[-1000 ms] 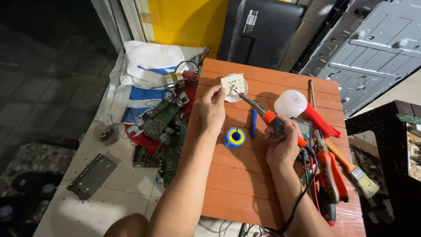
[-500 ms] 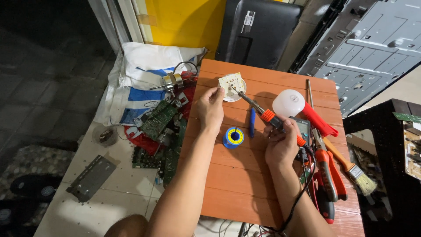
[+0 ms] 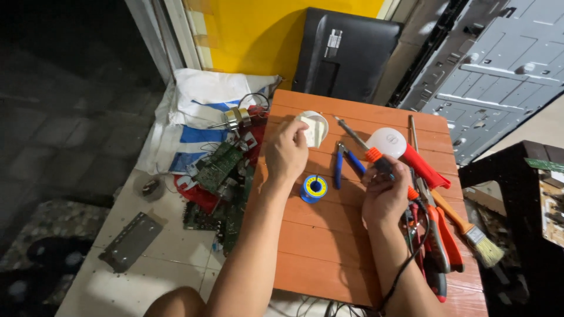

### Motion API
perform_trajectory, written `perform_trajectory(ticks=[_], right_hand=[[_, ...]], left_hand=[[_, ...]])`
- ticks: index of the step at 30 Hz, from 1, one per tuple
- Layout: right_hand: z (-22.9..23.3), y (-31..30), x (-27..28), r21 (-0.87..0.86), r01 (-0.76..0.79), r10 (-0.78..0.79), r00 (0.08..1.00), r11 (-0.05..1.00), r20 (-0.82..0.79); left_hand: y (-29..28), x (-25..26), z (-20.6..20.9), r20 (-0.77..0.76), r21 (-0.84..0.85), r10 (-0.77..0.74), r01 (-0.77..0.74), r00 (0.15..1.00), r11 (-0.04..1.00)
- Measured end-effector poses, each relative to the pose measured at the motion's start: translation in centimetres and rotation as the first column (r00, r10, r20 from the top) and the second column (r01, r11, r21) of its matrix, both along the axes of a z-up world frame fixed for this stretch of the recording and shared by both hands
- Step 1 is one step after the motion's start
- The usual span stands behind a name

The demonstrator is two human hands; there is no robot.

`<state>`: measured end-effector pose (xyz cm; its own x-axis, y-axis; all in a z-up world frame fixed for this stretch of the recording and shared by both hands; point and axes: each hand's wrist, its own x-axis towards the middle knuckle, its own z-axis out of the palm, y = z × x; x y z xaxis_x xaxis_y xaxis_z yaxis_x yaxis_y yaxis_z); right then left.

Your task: The person uses pliers to hold a small white electrical component while applying solder with a soldering iron. They repeatedly heat the component's terminals and feed solder wire to create connections.

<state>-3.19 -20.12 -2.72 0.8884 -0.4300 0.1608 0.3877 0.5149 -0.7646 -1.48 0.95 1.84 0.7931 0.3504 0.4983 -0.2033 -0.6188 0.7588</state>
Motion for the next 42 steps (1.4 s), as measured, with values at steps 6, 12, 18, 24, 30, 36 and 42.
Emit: perform_trajectory(ticks=[6, 12, 18, 24, 30, 36, 42], right_hand=[[0.5, -0.7, -0.1, 0.032, 0.032, -0.031, 0.998, 0.999, -0.057], [-0.5, -1.1, 0.3, 0.021, 0.041, -0.039, 0.996, 0.999, -0.077], [-0.1, -1.0, 0.2, 0.054, 0.037, -0.034, 0.998, 0.998, -0.044], [-0.1, -1.0, 0.2, 0.072, 0.033, -0.03, 0.998, 0.997, -0.053], [-0.1, -1.0, 0.2, 0.039, 0.042, -0.039, 0.997, 0.998, -0.061], [0.0, -1.0, 0.0, 0.024, 0.033, -0.032, 0.998, 0.999, -0.057], [0.5, -0.6, -0.3, 0.021, 0.034, -0.033, 0.998, 0.999, -0.049]], left_hand=[[0.8, -0.4, 0.5, 0.02, 0.085, -0.288, 0.286, 0.957, 0.954], [0.9, 0.7, -1.8, 0.068, 0.221, -0.172, 0.153, 0.983, 0.963], [1.6, 1.3, -1.9, 0.199, 0.155, 0.111, -0.143, 0.974, 0.978], [1.9, 3.1, -2.7, -0.144, -0.557, 0.0, -0.081, 0.99, 0.826], [1.5, 2.1, -2.3, -0.14, -0.671, -0.04, -0.065, 0.989, 0.739], [1.2, 2.6, -2.7, -0.12, -0.686, -0.035, -0.058, 0.992, 0.725], [1.1, 2.2, -2.1, -0.04, -0.693, -0.054, 0.011, 0.998, 0.72]])
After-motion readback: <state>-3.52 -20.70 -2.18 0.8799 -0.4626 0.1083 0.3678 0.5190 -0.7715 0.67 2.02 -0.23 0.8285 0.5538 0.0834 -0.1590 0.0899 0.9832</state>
